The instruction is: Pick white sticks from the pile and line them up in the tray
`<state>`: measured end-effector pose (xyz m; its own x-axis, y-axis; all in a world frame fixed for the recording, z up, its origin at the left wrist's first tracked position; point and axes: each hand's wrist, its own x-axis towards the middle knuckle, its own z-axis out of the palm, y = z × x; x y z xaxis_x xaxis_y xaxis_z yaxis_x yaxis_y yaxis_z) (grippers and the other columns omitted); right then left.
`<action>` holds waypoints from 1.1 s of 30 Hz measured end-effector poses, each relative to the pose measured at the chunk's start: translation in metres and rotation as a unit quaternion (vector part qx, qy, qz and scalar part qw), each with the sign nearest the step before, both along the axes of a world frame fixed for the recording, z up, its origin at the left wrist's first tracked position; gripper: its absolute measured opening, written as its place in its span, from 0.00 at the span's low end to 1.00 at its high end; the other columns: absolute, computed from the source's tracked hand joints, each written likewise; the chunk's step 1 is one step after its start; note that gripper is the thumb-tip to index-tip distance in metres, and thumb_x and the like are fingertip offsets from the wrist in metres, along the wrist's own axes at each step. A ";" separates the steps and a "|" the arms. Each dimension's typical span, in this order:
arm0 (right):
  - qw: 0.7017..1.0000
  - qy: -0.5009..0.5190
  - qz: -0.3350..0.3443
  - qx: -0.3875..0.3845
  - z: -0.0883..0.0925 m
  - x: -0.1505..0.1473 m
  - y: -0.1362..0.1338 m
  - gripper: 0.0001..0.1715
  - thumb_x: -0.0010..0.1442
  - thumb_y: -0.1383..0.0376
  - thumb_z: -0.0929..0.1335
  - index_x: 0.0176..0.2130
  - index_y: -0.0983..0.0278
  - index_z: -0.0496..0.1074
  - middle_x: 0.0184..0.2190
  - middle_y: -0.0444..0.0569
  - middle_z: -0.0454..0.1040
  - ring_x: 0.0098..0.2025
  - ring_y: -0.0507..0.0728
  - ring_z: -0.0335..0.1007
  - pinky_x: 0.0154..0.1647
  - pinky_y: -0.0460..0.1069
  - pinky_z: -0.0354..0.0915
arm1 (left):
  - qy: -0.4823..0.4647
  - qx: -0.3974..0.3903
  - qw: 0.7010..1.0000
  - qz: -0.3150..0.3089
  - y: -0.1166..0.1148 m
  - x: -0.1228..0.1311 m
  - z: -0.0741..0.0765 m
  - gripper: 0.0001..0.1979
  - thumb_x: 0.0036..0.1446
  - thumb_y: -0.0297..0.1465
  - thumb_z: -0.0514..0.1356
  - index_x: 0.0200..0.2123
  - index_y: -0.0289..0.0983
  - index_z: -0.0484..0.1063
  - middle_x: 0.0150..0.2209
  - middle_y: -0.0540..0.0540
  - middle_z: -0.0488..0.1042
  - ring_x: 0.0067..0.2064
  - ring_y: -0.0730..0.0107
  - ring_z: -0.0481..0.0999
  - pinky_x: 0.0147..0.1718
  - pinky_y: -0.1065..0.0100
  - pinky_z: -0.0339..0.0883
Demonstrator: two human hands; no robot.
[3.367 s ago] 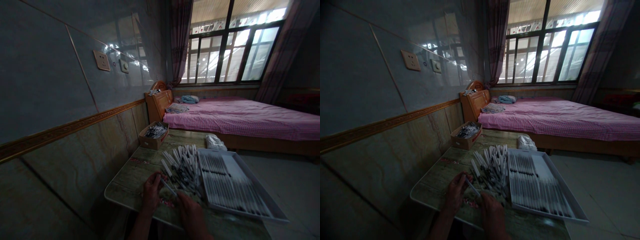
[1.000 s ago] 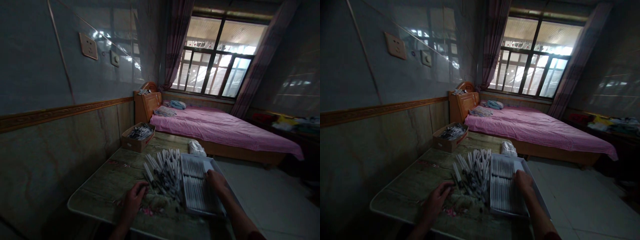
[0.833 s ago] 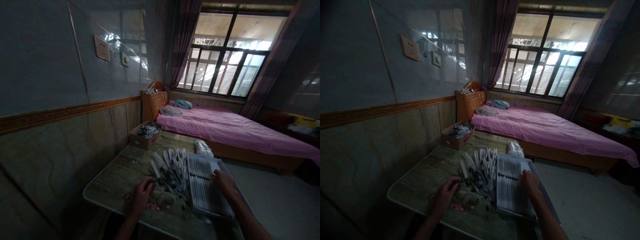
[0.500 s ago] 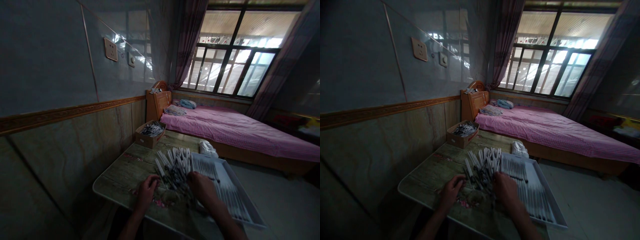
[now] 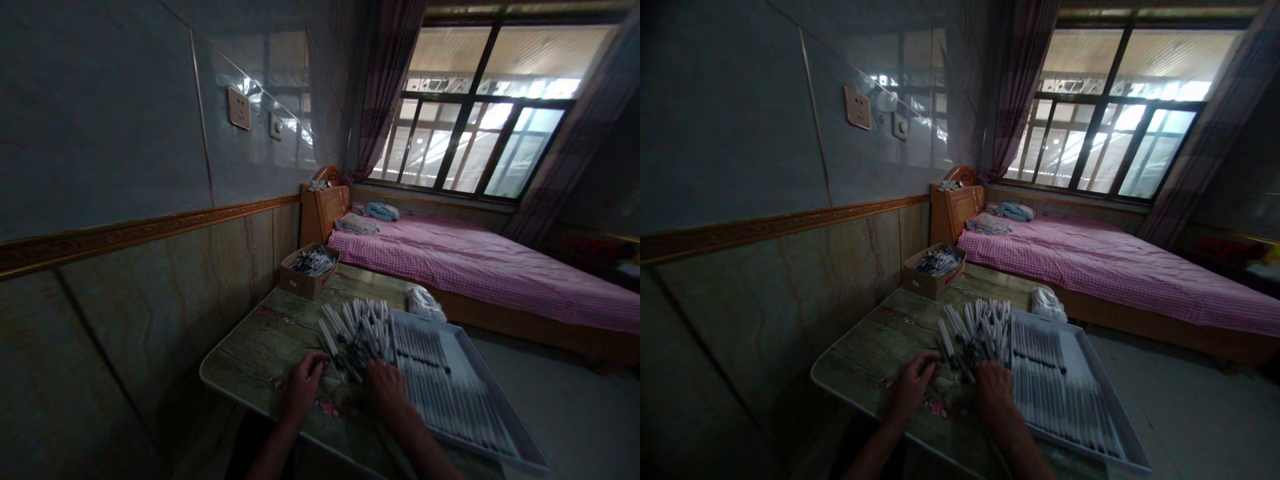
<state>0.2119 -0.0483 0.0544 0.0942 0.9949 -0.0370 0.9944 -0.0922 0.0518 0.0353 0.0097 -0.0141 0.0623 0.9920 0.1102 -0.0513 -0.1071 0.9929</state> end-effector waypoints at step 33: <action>0.805 0.504 -0.048 0.309 -0.090 -0.036 -0.034 0.20 0.63 0.51 0.63 0.41 0.60 0.76 0.37 0.52 0.82 0.39 0.60 0.80 0.39 0.50 0.73 | 0.534 0.258 0.769 -0.238 0.099 0.016 0.057 0.12 0.57 0.19 0.55 0.31 0.38 0.76 0.38 0.41 0.78 0.42 0.58 0.76 0.44 0.62 0.67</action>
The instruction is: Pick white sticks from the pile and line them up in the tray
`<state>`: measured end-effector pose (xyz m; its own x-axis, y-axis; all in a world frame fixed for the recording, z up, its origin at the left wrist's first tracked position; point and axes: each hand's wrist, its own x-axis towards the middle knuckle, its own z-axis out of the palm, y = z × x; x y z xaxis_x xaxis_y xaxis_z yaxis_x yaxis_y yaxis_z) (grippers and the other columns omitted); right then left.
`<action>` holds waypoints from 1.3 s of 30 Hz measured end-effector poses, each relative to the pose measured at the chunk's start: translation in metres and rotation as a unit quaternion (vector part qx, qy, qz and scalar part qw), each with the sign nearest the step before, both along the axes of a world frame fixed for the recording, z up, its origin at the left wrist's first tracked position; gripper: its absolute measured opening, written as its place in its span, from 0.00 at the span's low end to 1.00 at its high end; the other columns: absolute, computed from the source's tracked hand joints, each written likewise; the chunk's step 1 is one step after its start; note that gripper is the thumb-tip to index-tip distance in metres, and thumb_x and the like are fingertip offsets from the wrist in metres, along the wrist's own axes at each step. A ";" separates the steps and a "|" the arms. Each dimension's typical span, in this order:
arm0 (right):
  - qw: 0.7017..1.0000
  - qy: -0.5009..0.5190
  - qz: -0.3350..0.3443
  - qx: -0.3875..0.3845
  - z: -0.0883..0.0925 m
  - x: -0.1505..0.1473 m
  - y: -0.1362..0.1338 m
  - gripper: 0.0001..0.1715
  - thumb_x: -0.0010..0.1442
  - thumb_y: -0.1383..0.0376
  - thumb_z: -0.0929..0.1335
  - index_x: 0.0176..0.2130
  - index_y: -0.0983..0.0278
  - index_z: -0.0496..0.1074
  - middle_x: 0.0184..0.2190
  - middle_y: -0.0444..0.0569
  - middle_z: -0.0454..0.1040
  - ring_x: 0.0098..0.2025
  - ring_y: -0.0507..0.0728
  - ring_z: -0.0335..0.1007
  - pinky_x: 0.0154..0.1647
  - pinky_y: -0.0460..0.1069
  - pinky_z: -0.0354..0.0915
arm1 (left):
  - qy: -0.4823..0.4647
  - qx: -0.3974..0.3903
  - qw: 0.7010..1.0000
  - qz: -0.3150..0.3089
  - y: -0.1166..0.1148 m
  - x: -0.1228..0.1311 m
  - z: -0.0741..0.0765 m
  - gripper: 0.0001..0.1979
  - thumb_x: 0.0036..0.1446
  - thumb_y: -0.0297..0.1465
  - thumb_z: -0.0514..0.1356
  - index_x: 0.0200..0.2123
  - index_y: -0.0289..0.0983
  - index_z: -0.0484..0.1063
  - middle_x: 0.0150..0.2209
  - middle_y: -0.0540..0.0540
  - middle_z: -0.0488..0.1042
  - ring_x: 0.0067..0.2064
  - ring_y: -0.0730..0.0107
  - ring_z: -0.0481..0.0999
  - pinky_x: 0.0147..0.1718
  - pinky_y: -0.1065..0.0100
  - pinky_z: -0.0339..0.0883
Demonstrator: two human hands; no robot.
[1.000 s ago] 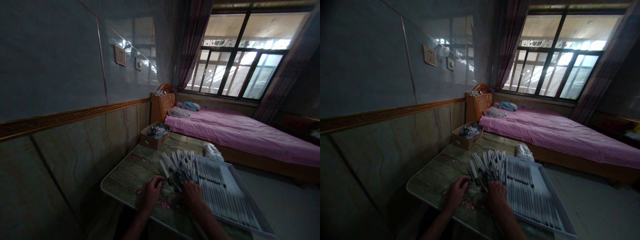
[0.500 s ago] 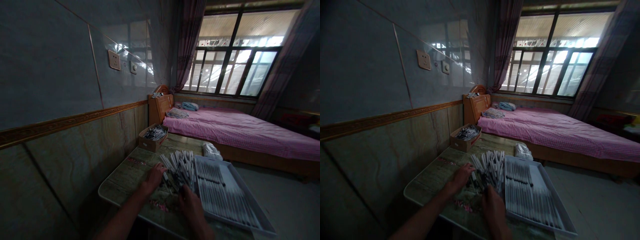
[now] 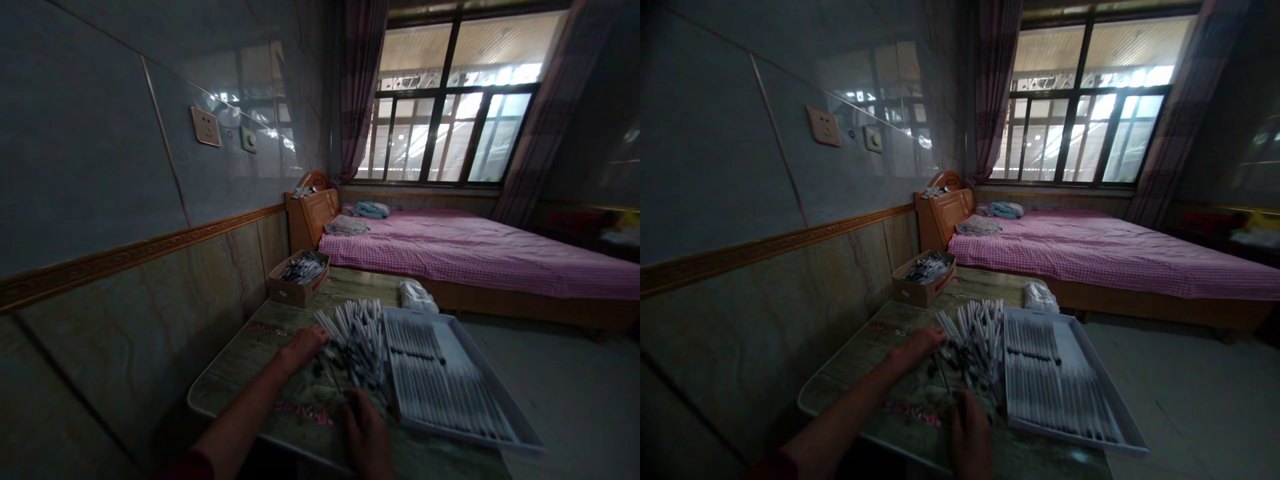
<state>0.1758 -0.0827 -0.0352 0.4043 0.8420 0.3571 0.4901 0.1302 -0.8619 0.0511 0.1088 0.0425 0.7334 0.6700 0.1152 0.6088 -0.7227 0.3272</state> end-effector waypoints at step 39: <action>0.999 -0.003 0.029 -0.035 0.005 -0.002 -0.006 0.20 0.61 0.54 0.63 0.41 0.61 0.80 0.39 0.53 0.82 0.41 0.60 0.79 0.43 0.51 0.72 | -0.697 -0.452 0.440 0.341 -0.071 -0.041 -0.028 0.10 0.64 0.22 0.56 0.28 0.35 0.68 0.23 0.47 0.80 0.23 0.68 0.82 0.25 0.70 0.77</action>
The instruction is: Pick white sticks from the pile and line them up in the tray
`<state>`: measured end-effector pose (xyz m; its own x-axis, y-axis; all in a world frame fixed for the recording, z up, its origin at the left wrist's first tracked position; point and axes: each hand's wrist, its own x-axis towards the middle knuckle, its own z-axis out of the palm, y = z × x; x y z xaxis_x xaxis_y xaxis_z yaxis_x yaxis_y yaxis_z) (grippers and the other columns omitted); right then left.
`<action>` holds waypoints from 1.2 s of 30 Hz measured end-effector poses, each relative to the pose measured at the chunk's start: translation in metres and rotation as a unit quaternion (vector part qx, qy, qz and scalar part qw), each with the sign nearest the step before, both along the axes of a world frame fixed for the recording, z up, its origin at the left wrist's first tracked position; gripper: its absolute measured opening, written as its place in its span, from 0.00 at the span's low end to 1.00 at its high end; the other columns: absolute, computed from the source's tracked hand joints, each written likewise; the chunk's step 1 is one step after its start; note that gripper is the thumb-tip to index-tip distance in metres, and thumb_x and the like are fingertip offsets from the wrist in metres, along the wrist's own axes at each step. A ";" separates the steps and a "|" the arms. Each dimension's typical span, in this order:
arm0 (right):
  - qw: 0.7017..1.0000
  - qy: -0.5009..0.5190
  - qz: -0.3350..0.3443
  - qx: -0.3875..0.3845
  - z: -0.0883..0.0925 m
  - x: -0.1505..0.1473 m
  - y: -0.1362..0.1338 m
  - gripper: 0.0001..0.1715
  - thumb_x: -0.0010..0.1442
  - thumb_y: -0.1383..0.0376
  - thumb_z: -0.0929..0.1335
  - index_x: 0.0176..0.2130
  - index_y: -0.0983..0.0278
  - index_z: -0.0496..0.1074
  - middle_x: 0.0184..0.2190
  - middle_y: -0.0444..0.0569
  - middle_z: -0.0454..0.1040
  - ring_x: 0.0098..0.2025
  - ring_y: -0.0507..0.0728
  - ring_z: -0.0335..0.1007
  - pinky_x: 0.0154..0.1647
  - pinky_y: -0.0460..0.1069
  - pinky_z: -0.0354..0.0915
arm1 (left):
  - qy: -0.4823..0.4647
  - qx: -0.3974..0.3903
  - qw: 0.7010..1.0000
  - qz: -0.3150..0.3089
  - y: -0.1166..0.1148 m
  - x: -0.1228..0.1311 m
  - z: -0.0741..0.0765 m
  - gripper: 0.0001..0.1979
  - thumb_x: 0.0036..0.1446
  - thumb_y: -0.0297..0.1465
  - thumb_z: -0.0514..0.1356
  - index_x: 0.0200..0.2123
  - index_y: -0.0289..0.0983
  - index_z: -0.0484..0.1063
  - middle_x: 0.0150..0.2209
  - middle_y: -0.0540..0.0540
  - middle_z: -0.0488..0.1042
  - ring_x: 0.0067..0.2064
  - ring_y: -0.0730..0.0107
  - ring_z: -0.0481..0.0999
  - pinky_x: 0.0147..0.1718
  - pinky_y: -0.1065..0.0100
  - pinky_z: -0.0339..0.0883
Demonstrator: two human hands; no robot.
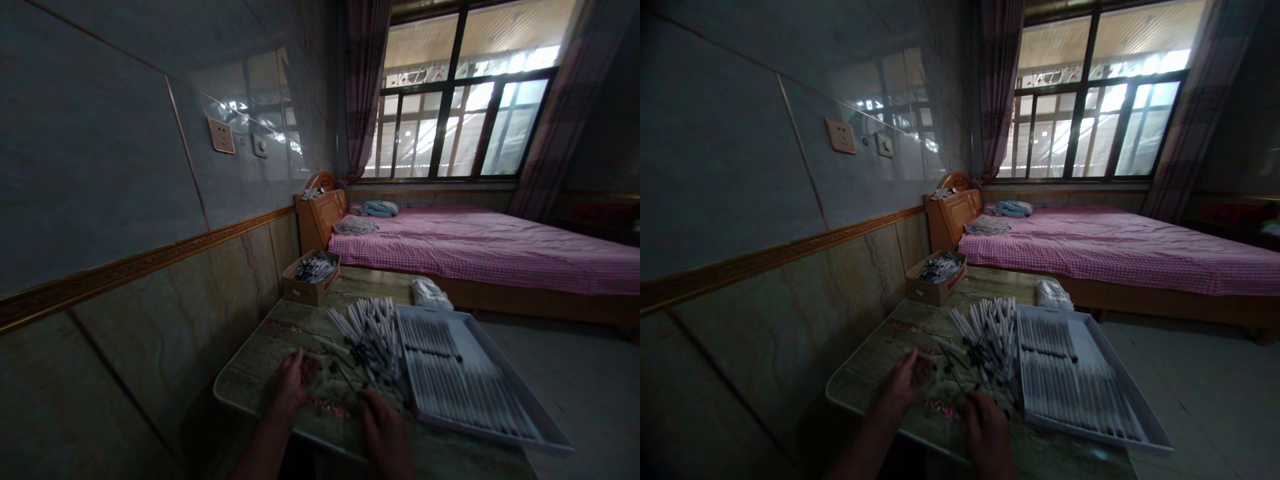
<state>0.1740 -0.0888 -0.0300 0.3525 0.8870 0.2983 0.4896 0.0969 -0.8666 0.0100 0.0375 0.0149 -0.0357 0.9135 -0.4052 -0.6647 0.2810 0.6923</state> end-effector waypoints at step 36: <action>0.974 0.159 0.153 -0.048 0.046 -0.022 0.031 0.12 0.48 0.58 0.69 0.32 0.62 0.73 0.18 0.37 0.69 0.21 0.50 0.64 0.22 0.43 0.58 | -0.046 0.023 0.977 -0.207 -0.053 -0.004 -0.008 0.06 0.52 0.28 0.70 0.30 0.34 0.75 0.29 0.45 0.82 0.30 0.66 0.83 0.28 0.72 0.74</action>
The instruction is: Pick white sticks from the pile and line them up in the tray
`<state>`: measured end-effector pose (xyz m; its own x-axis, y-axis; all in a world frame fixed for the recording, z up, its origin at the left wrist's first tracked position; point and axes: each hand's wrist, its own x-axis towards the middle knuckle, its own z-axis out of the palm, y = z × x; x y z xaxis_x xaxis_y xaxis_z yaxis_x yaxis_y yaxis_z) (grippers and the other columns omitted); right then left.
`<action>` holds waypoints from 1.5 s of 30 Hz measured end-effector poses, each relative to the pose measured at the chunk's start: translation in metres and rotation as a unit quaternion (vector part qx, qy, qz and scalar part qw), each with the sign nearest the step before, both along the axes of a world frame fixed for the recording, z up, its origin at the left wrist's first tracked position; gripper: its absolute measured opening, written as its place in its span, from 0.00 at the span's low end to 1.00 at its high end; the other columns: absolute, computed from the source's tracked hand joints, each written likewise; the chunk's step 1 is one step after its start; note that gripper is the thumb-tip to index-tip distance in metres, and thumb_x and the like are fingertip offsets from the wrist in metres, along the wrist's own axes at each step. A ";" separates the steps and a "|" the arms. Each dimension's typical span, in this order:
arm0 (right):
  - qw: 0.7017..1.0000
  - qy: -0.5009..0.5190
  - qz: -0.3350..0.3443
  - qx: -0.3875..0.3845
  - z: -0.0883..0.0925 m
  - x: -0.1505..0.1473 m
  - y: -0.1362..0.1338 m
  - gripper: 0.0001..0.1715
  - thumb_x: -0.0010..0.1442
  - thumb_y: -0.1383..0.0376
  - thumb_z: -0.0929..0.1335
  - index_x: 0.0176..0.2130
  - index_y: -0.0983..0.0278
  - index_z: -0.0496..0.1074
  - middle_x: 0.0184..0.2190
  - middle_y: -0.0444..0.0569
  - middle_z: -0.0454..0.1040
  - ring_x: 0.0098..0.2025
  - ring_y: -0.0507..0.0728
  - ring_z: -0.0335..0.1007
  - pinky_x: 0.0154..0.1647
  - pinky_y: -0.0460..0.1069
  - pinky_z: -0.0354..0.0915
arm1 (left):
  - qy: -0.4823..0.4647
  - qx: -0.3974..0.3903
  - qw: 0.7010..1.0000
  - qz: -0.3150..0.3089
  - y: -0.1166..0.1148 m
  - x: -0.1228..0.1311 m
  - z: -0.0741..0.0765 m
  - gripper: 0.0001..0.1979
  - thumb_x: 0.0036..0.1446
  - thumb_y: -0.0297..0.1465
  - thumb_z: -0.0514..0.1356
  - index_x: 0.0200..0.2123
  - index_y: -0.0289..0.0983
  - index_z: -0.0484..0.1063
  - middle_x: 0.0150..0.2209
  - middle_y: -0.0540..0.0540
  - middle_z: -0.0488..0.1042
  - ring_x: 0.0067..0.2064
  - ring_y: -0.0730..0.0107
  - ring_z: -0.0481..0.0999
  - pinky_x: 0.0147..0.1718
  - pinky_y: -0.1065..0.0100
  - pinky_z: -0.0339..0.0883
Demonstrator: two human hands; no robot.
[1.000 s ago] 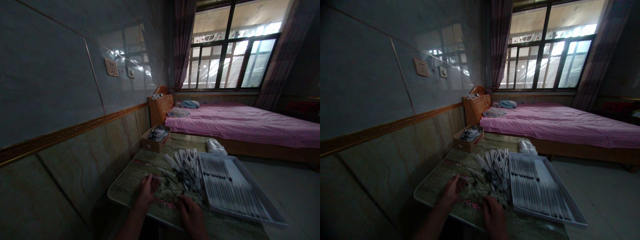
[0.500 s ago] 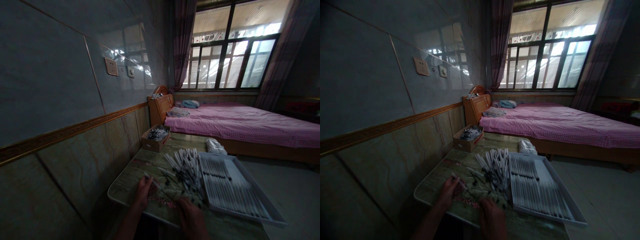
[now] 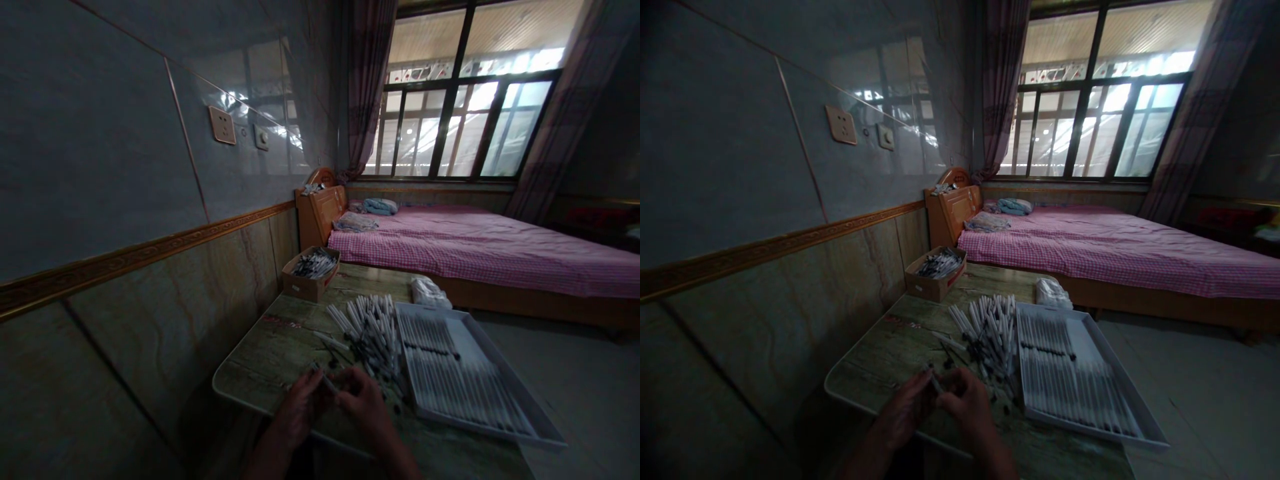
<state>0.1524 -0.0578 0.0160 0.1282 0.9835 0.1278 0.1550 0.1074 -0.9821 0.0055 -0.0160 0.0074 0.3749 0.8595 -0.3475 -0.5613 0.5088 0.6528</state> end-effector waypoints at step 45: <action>0.991 0.010 -0.135 0.013 -0.018 0.019 0.007 0.11 0.51 0.58 0.69 0.31 0.62 0.77 0.28 0.48 0.79 0.34 0.59 0.75 0.35 0.48 0.68 | 0.000 0.076 0.984 0.161 0.009 0.014 -0.012 0.22 0.34 0.34 0.77 0.33 0.36 0.74 0.32 0.46 0.84 0.35 0.61 0.84 0.35 0.66 0.79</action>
<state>0.1710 -0.0506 -0.0019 0.3892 0.9095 0.1462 0.1611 0.0891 -0.9829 0.0197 -0.0067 -0.0050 0.0758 0.9758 -0.2053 -0.6778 0.2015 0.7071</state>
